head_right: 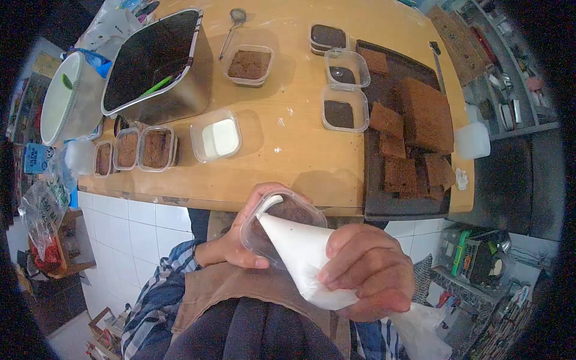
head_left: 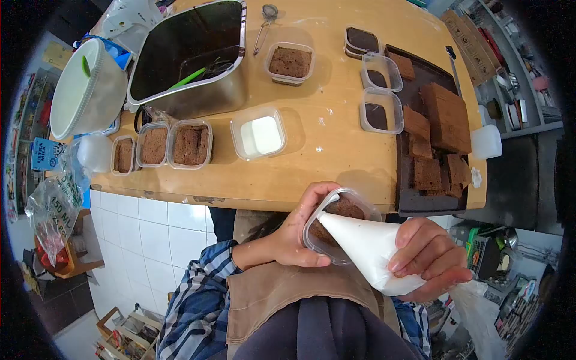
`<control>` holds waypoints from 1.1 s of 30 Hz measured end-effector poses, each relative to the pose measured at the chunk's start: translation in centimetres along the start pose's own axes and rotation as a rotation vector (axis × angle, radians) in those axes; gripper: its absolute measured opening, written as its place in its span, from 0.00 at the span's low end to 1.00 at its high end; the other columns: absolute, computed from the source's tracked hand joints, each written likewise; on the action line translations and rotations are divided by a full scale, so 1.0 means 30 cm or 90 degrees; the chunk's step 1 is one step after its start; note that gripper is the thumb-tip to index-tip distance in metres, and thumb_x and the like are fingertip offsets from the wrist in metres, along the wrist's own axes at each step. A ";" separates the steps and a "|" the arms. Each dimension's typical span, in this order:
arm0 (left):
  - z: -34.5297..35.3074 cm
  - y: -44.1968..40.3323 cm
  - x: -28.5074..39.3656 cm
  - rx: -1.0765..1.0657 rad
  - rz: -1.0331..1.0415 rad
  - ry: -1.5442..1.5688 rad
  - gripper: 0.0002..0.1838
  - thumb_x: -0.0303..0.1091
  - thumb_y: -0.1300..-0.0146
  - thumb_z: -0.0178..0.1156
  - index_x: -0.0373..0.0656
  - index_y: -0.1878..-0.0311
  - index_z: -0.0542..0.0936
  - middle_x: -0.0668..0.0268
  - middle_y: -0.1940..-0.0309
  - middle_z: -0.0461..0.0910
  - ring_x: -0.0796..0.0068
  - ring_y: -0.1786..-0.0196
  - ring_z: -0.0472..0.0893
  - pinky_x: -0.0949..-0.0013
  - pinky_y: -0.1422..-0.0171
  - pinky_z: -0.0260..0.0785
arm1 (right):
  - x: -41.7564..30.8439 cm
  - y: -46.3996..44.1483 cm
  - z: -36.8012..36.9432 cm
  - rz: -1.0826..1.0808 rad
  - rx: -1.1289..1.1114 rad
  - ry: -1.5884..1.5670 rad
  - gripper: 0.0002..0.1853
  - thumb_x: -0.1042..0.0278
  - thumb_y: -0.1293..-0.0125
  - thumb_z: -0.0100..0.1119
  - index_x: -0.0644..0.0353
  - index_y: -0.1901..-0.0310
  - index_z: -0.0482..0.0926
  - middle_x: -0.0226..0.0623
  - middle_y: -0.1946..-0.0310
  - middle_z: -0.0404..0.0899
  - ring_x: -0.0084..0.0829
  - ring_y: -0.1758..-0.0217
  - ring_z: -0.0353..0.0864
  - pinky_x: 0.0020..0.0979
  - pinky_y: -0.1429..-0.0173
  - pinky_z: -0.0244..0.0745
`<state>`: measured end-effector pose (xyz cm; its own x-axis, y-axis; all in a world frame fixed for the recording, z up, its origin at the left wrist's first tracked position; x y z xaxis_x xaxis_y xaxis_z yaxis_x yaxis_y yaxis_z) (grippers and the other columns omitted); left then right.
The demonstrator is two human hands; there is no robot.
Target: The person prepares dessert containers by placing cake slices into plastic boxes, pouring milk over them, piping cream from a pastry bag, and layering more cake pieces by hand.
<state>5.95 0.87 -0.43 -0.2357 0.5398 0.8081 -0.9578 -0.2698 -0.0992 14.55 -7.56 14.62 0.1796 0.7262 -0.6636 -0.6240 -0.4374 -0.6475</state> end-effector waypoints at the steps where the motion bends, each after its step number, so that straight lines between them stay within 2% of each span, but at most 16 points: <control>1: -0.004 -0.001 -0.007 0.009 -0.004 0.005 0.51 0.42 0.64 0.71 0.43 0.39 0.50 0.54 0.43 0.60 0.61 0.38 0.61 0.59 0.35 0.54 | 0.002 0.000 0.000 0.010 -0.007 0.003 0.27 0.47 0.32 0.34 0.53 0.87 0.59 0.30 0.94 0.65 0.29 0.89 0.72 0.32 0.80 0.66; 7: 0.017 -0.010 0.009 -0.002 -0.009 0.043 0.50 0.42 0.64 0.71 0.43 0.39 0.51 0.51 0.42 0.59 0.59 0.37 0.61 0.57 0.34 0.52 | 0.030 -0.005 0.013 0.075 -0.071 -0.016 0.27 0.48 0.32 0.35 0.53 0.87 0.58 0.29 0.94 0.65 0.28 0.89 0.72 0.32 0.81 0.67; 17: 0.004 -0.008 0.011 -0.037 -0.005 -0.036 0.50 0.40 0.64 0.71 0.43 0.39 0.51 0.51 0.40 0.59 0.59 0.37 0.61 0.58 0.34 0.53 | 0.057 -0.009 0.017 0.153 -0.079 0.006 0.28 0.45 0.33 0.37 0.53 0.88 0.58 0.30 0.94 0.66 0.28 0.89 0.71 0.32 0.81 0.67; 20: 0.000 -0.008 0.015 -0.040 -0.008 -0.049 0.50 0.39 0.64 0.72 0.42 0.39 0.51 0.51 0.40 0.60 0.60 0.37 0.62 0.59 0.34 0.53 | 0.069 -0.014 0.028 0.196 -0.132 0.010 0.27 0.45 0.34 0.37 0.53 0.87 0.59 0.30 0.94 0.65 0.28 0.88 0.71 0.32 0.80 0.66; 23: -0.007 -0.007 0.019 -0.042 -0.002 -0.067 0.51 0.38 0.65 0.72 0.42 0.39 0.51 0.52 0.41 0.60 0.60 0.37 0.62 0.60 0.34 0.53 | 0.081 -0.013 0.021 0.242 -0.117 0.051 0.29 0.43 0.35 0.39 0.53 0.89 0.57 0.31 0.94 0.65 0.29 0.90 0.69 0.32 0.81 0.66; 26: -0.014 -0.005 0.020 -0.042 -0.003 -0.083 0.51 0.38 0.65 0.72 0.42 0.39 0.51 0.52 0.41 0.60 0.60 0.37 0.62 0.60 0.34 0.53 | 0.091 -0.002 0.004 0.282 -0.111 0.087 0.32 0.37 0.39 0.40 0.54 0.91 0.57 0.31 0.93 0.66 0.30 0.88 0.69 0.31 0.80 0.66; 29: -0.018 -0.006 0.017 -0.037 -0.013 -0.084 0.50 0.38 0.65 0.72 0.42 0.39 0.52 0.52 0.41 0.61 0.61 0.37 0.62 0.60 0.34 0.53 | 0.104 -0.005 -0.004 0.348 -0.122 0.241 0.36 0.30 0.44 0.40 0.56 0.93 0.59 0.31 0.92 0.66 0.31 0.86 0.69 0.30 0.80 0.66; 33: -0.017 -0.007 0.021 -0.044 -0.004 -0.112 0.49 0.36 0.65 0.70 0.41 0.39 0.52 0.52 0.41 0.61 0.61 0.37 0.62 0.60 0.34 0.53 | 0.110 -0.003 -0.003 0.370 -0.110 0.273 0.38 0.27 0.46 0.39 0.58 0.92 0.62 0.31 0.92 0.66 0.31 0.85 0.69 0.29 0.79 0.65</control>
<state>5.93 1.67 -0.20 -0.2037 0.3919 0.8972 -0.9695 -0.2082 -0.1291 15.27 -5.17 12.46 0.1600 0.0968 -0.9824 -0.5865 -0.7911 -0.1735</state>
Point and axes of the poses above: each hand's wrist, its own y-axis away from the middle knuckle, its own z-axis out of the palm, x = y × z, the point moved 10 cm from there along -y, towards the middle knuckle
